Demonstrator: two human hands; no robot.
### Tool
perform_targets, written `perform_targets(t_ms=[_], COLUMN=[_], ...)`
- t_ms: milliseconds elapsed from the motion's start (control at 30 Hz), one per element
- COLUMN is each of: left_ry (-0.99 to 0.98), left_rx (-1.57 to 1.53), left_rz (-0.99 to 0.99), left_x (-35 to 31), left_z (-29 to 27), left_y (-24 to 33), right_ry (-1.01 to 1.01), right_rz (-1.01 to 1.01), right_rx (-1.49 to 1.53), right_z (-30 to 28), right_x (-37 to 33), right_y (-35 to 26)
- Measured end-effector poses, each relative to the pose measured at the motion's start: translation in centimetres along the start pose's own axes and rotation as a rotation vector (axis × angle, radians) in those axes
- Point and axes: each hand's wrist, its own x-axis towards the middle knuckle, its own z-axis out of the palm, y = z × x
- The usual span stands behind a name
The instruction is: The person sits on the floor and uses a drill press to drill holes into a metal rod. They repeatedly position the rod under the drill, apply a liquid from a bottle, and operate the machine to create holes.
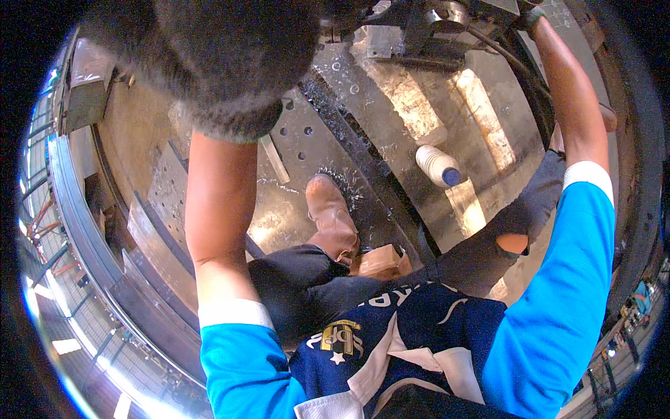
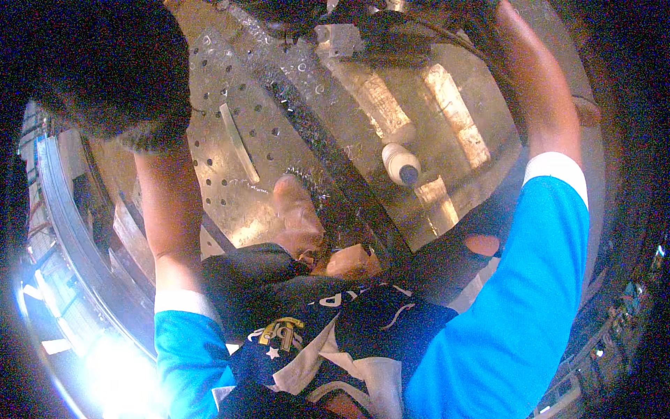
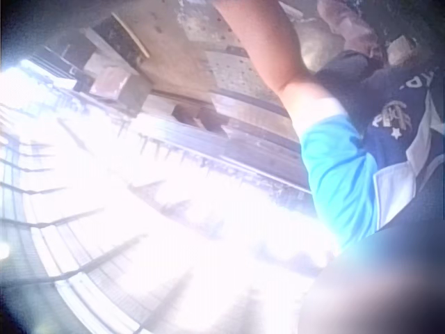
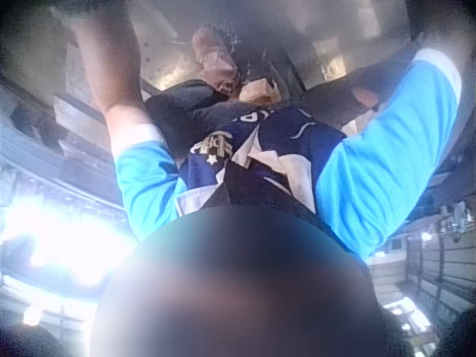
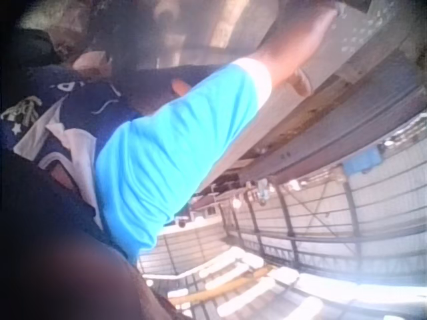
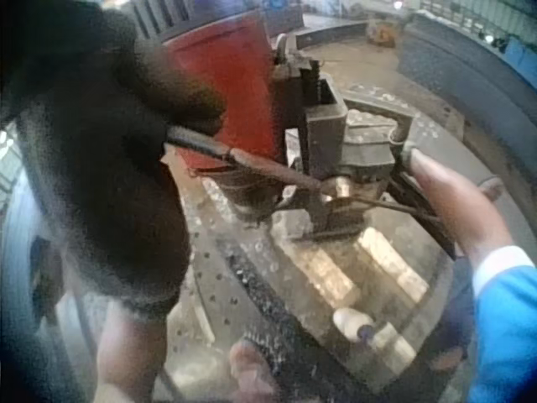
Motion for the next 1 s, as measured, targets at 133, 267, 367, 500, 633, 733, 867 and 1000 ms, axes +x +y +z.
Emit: perform_targets(t_ms=[133,267,367,500,633,733,867,1000], left_ry=[0.030,0.053,-0.032,0.049,0.003,-0.294,-0.986,-0.839], left_rx=[-0.060,-0.179,-0.059,-0.028,0.179,0.251,0.142,-0.034], left_rz=[0.018,0.075,0.041,-0.161,-0.425,-0.383,-0.654,-0.915], left_x=[0.6,2.5,3.5,0.8,-6.3,-13.8,-22.2,-26.7], left_z=[0.6,0.7,-1.3,-2.2,-1.2,1.3,3.6,5.4], left_y=[0.6,1.8,2.7,2.4,1.3,3.9,10.1,15.5], right_ry=[0.067,0.204,0.532,0.637,0.467,0.007,-0.271,-0.419], right_rz=[0.080,0.076,-0.078,-0.672,-1.012,-1.280,-1.025,-0.588], right_rx=[0.201,0.492,0.423,0.300,0.356,0.439,0.397,0.101], right_z=[-3.1,-6.9,-8.7,-8.3,-4.3,-0.1,3.8,5.8], right_x=[-3.2,-9.2,-15.2,-20.4,-23.2,-23.0,-23.0,-22.4], right_y=[1.4,1.2,-1.4,-10.7,-24.4,-34.0,-41.1,-44.2])
